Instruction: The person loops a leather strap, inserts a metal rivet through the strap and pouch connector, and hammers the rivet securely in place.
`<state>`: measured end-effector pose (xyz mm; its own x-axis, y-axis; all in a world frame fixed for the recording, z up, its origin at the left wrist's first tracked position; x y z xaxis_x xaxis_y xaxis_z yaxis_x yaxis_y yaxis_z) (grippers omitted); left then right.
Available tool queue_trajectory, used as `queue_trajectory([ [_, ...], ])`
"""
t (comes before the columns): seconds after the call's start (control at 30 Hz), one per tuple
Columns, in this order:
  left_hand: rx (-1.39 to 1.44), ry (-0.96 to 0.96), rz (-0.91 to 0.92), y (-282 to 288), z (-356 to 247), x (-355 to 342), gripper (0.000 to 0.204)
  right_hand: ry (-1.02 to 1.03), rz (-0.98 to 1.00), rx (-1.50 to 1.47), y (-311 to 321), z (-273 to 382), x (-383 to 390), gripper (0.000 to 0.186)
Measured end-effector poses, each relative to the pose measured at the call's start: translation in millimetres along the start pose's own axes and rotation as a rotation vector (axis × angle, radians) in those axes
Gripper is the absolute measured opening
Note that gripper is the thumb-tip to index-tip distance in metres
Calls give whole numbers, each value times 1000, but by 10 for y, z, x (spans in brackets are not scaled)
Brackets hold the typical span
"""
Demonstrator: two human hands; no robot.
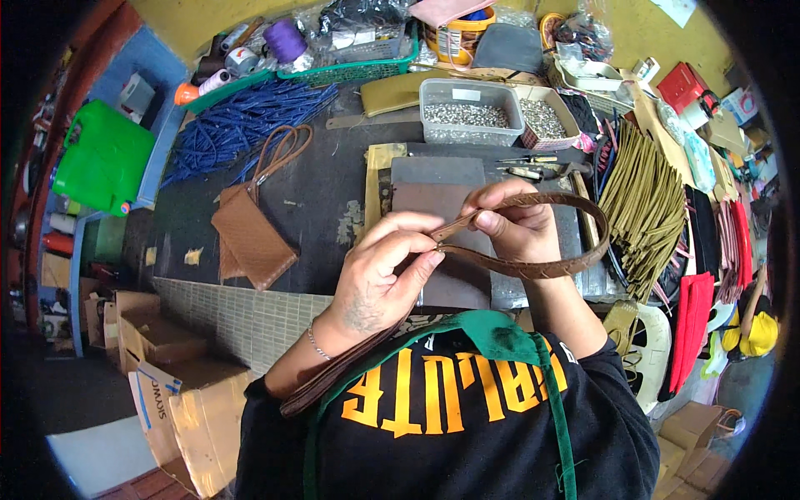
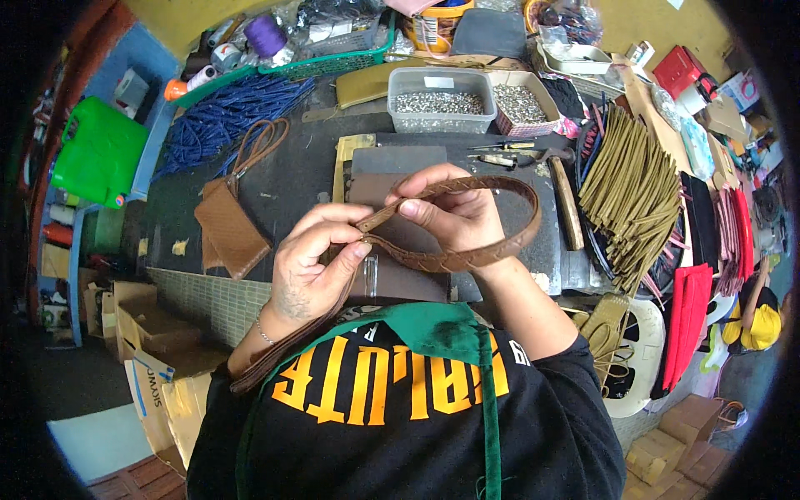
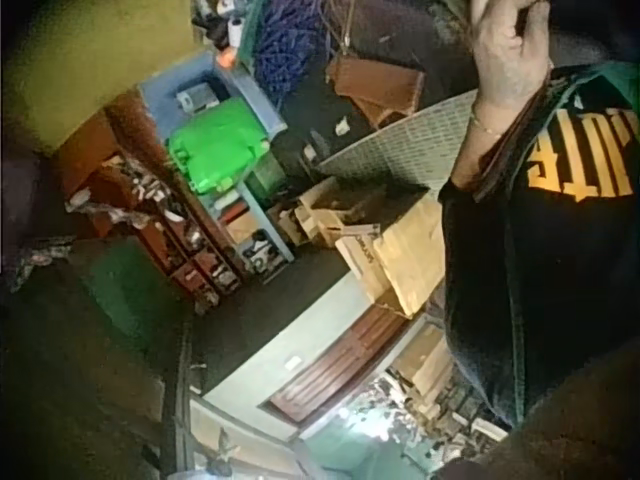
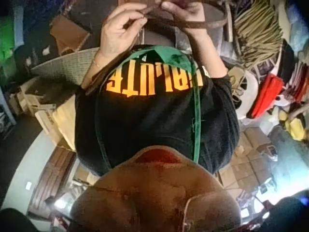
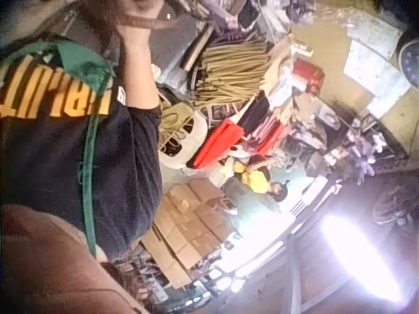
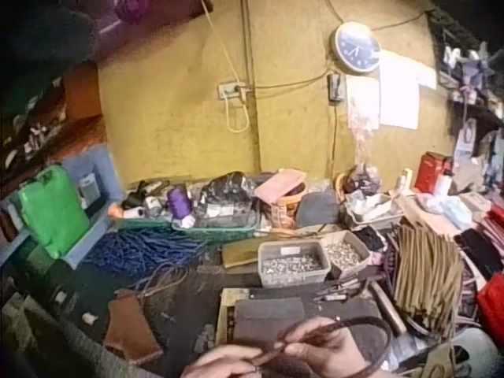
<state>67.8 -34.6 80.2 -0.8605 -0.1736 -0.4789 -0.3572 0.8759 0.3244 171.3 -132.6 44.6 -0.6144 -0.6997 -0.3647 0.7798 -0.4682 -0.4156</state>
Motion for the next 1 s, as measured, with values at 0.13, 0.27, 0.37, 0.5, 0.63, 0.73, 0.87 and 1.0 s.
queue_trajectory([
  [0.13,-149,-140,18,15,-158,4,6,-104,6,-19,-183,21,44,18],
  [0.27,-116,-108,-36,36,-127,80,12,-133,7,104,-200,-62,86,18],
  [0.37,-157,-159,-52,42,-111,135,16,-124,0,45,-190,-100,110,16],
  [0.5,-260,-228,-60,24,-142,158,18,-143,32,56,-251,-133,153,13],
  [0.63,-234,-230,-83,37,-72,202,20,-79,4,39,-266,-111,193,12],
  [0.73,-288,-269,-94,58,-160,166,19,-71,18,104,-271,-70,204,12],
  [0.87,-297,-253,-83,60,-156,159,19,-72,9,118,-279,-75,217,12],
  [1.0,-344,-260,-41,76,-156,113,20,-51,33,147,-297,-66,217,11],
])
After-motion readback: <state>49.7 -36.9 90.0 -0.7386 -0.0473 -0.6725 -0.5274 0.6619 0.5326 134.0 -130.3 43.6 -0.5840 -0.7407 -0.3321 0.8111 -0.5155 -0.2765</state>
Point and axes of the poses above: each hand's wrist, its own x-axis away from the middle knuckle, its own y-axis out of the back of the hand, z = x × y, the point moved 8 cm from there along -x, towards the middle knuckle, and after that the axes turned 1 degree about z, right-handed, at the moved point
